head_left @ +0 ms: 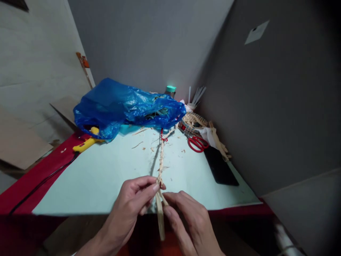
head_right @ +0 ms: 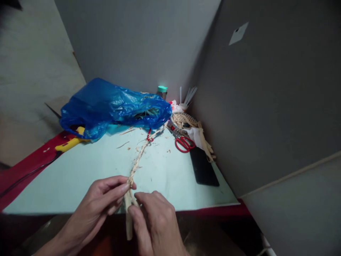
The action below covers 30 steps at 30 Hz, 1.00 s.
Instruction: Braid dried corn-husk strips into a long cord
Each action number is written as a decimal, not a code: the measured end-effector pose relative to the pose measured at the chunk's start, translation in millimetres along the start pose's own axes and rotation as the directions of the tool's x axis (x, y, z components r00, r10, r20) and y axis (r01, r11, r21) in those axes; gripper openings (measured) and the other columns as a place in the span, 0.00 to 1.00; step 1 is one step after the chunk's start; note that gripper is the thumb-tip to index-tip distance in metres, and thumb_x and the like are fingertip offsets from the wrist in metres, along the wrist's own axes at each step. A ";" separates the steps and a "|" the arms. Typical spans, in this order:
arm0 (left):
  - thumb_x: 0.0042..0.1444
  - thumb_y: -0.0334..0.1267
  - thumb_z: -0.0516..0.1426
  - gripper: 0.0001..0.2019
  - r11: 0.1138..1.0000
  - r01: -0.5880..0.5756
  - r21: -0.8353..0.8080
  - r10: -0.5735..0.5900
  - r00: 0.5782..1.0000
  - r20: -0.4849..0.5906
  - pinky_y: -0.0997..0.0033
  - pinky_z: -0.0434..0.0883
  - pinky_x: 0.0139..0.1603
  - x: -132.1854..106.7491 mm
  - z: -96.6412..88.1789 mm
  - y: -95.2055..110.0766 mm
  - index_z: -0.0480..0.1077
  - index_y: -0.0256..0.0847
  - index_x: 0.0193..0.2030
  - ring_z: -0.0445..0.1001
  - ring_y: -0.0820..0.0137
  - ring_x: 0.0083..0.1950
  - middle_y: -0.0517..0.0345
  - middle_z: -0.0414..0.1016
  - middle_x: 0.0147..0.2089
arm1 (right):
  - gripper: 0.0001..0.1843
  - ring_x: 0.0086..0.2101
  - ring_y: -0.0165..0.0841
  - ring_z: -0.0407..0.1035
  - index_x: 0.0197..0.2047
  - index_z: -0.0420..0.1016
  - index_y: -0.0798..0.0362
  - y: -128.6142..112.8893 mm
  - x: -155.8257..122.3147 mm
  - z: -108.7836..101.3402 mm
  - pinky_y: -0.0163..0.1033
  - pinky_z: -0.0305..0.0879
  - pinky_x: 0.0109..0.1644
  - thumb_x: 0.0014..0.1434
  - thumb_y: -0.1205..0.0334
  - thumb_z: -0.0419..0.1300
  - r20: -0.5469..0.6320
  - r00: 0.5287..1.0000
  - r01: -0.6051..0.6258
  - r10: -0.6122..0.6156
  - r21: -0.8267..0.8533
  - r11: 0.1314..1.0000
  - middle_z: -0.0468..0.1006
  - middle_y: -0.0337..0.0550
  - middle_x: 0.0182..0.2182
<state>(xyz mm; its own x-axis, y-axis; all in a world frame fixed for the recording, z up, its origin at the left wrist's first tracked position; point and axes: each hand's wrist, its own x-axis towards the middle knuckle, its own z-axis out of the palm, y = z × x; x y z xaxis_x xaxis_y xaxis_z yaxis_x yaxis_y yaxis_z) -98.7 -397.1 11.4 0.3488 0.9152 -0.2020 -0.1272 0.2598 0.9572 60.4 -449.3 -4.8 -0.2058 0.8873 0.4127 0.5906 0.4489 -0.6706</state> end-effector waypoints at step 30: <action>0.58 0.43 0.57 0.13 0.976 -0.141 -0.165 0.136 0.990 -0.039 0.78 0.43 0.19 51.1 -8.0 34.4 0.71 0.40 0.48 0.43 0.83 0.21 0.66 0.53 0.28 | 0.09 0.36 0.45 0.70 0.42 0.68 0.64 143.1 149.3 -67.6 0.41 0.58 0.35 0.59 0.71 0.50 -0.073 0.943 -0.167 0.325 -0.948 0.271 0.73 0.60 0.36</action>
<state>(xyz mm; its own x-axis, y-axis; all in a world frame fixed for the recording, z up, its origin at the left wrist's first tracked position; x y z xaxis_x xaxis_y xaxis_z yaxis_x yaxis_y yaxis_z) -92.6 -339.0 32.4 0.2914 0.9534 -0.0778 -0.3268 0.1756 0.9286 166.9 -259.7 2.5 0.0552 0.9748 0.2161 0.9343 -0.1268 0.3333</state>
